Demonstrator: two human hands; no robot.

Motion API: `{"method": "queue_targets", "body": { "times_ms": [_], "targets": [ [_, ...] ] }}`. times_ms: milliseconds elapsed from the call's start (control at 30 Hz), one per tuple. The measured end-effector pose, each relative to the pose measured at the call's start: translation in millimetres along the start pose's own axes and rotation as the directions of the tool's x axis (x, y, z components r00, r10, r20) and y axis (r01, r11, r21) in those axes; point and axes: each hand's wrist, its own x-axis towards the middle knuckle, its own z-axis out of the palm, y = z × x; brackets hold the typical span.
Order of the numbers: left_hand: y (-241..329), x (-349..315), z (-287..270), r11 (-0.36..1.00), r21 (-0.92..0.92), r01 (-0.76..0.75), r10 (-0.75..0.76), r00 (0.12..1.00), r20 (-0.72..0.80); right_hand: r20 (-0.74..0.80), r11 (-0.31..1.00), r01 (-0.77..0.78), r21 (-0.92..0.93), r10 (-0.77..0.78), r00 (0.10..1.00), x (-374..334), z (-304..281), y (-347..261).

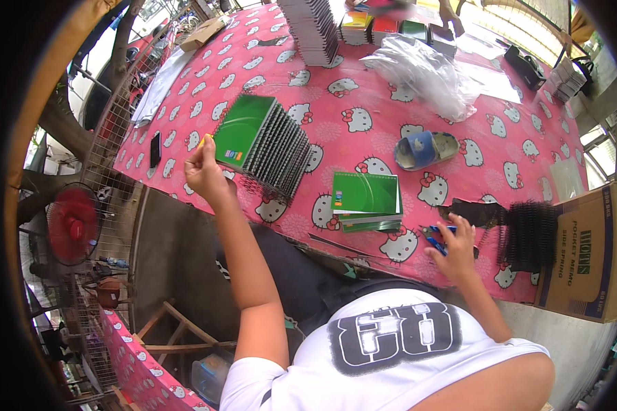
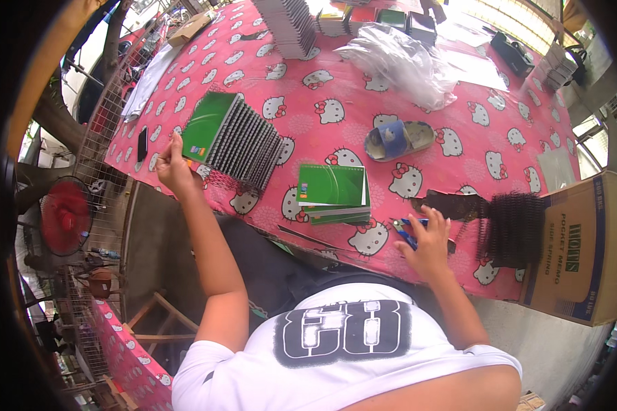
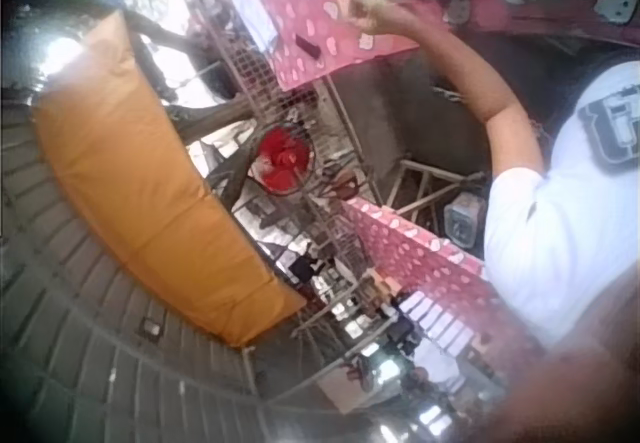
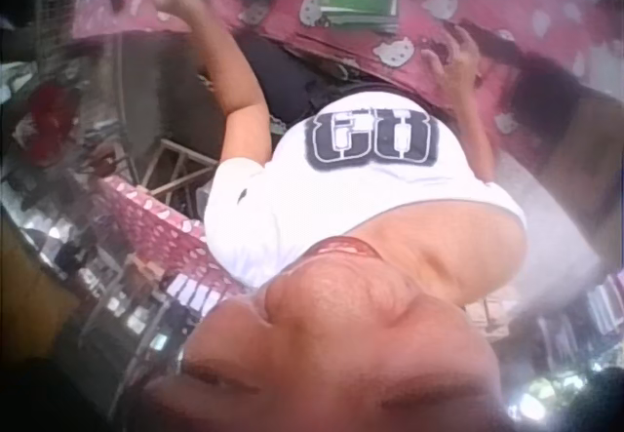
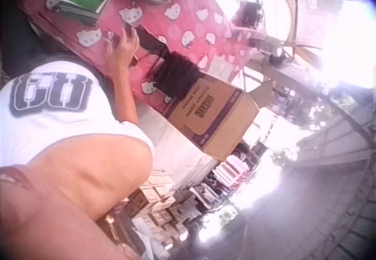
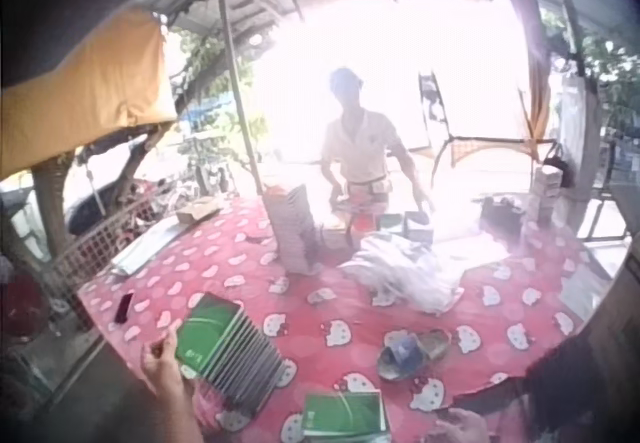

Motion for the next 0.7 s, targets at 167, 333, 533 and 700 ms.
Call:
{"method": "queue_targets", "body": {
  "times_ms": [167,333,533,700],
  "targets": [
    [-22.1,-0.5,-0.6,0.999,-0.046,0.028,-0.027,0.999,0.03,0.195,0.711,-0.341,0.615,0.282,0.939,78.6,15.1,-9.7],
    [-12.2,4.3,-5.0,0.998,-0.043,-0.034,0.04,0.988,0.147,0.214,0.682,-0.338,0.649,0.263,0.941,120.3,74.8,-30.8],
    [66.7,-71.5,0.4,0.958,-0.086,-0.273,0.282,0.951,0.128,0.152,0.742,-0.271,0.614,0.225,0.962,108.7,58.2,-0.9],
    [43.6,-171.7,13.6,0.989,0.057,0.133,-0.14,0.785,0.603,0.183,0.747,-0.321,0.583,0.264,0.947,119.8,32.4,-36.6]
  ]
}}
